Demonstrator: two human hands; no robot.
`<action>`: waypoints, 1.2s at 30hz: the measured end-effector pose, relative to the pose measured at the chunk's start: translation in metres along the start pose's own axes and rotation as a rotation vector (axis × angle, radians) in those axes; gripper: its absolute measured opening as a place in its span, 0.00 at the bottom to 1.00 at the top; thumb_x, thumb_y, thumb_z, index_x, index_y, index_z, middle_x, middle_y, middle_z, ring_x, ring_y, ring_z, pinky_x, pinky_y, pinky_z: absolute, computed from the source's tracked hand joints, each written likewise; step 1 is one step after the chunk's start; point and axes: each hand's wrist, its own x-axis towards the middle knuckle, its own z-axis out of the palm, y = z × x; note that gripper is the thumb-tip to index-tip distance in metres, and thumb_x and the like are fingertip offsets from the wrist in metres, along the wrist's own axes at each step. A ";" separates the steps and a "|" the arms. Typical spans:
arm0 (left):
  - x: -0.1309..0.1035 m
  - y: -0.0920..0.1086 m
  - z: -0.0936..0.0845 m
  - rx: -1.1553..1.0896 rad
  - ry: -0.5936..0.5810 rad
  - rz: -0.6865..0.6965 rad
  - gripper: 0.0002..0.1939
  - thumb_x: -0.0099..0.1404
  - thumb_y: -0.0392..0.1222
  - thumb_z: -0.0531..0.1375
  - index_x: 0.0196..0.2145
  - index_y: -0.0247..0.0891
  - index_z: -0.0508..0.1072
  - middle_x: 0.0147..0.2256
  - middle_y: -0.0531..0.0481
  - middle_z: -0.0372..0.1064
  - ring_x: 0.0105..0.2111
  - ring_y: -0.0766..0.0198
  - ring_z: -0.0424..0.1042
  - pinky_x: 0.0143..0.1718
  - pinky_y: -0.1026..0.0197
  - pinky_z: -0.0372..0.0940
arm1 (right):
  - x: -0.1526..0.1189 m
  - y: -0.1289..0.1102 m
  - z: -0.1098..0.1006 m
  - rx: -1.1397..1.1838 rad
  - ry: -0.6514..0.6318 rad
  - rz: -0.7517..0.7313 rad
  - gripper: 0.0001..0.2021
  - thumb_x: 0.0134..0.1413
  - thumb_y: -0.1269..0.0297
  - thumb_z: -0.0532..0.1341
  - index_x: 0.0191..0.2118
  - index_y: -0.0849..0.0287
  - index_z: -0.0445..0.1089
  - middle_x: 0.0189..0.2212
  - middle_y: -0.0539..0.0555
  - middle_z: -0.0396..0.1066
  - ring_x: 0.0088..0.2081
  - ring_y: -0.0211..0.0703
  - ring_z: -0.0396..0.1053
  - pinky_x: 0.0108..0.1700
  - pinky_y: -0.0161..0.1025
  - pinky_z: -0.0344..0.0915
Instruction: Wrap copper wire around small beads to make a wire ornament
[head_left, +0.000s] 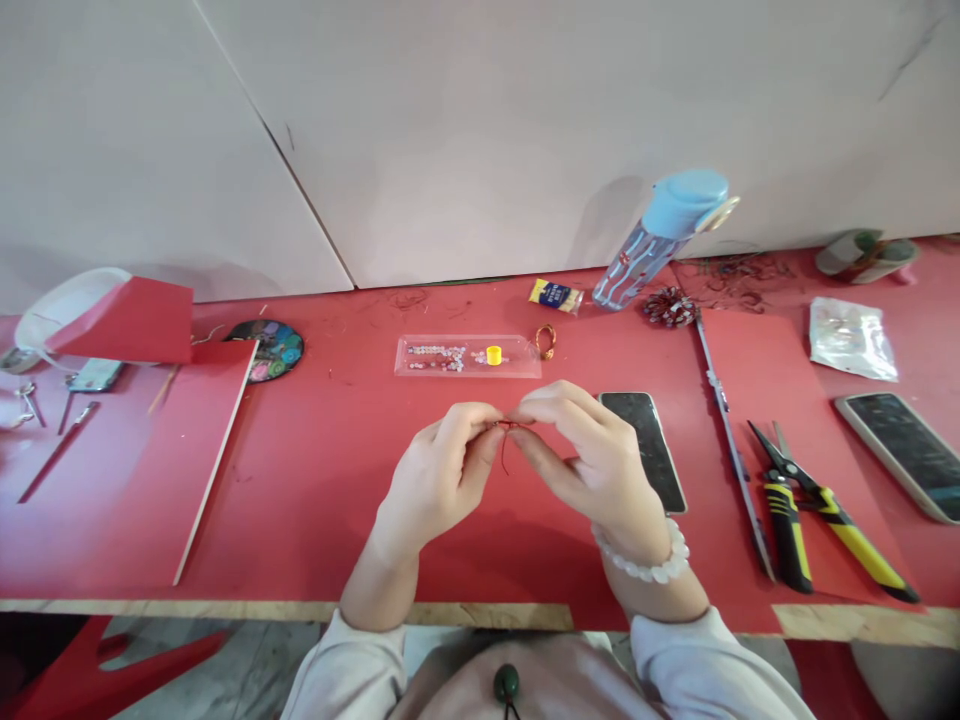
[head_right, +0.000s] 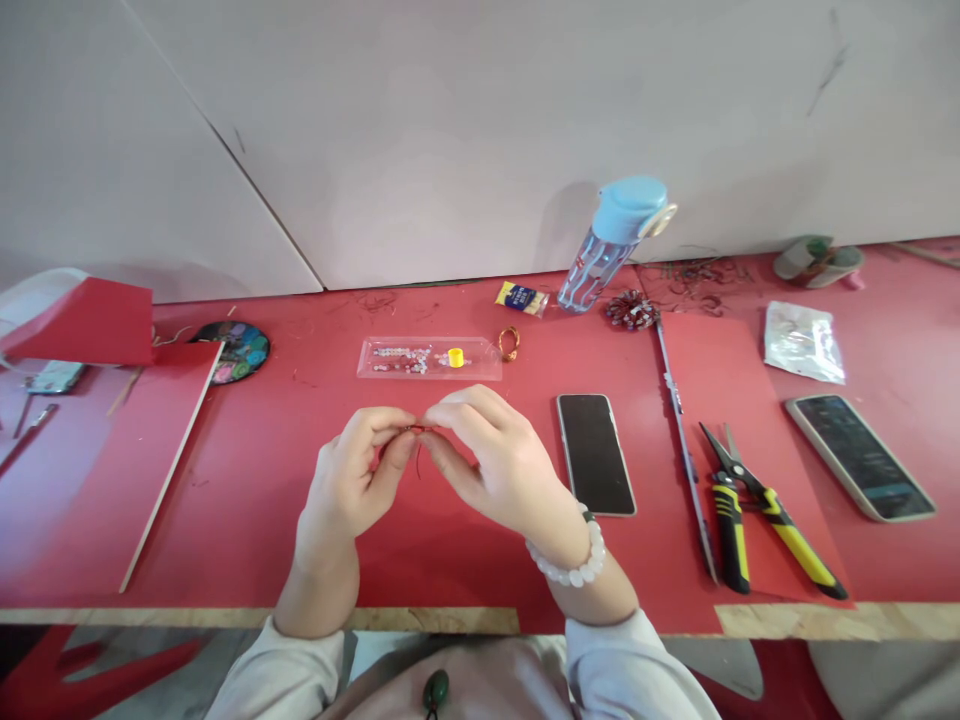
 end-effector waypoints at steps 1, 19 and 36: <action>0.000 0.000 0.000 0.000 -0.006 -0.009 0.03 0.74 0.37 0.57 0.45 0.40 0.68 0.29 0.55 0.76 0.25 0.70 0.76 0.27 0.71 0.68 | 0.000 0.001 0.001 -0.016 -0.002 -0.005 0.06 0.65 0.74 0.59 0.41 0.55 0.70 0.33 0.54 0.74 0.34 0.42 0.73 0.36 0.40 0.73; 0.003 -0.009 -0.003 0.142 -0.003 0.098 0.05 0.75 0.37 0.55 0.42 0.41 0.71 0.32 0.52 0.78 0.28 0.68 0.78 0.33 0.69 0.71 | 0.006 0.018 0.014 0.916 -0.346 0.658 0.18 0.62 0.47 0.62 0.30 0.57 0.66 0.21 0.43 0.55 0.22 0.32 0.50 0.24 0.34 0.52; 0.009 -0.016 0.002 0.068 0.023 -0.153 0.08 0.73 0.35 0.55 0.45 0.40 0.73 0.32 0.52 0.80 0.29 0.65 0.81 0.33 0.68 0.71 | -0.001 0.022 0.030 0.126 0.006 0.142 0.09 0.58 0.72 0.61 0.44 0.55 0.71 0.35 0.53 0.75 0.36 0.43 0.72 0.37 0.40 0.72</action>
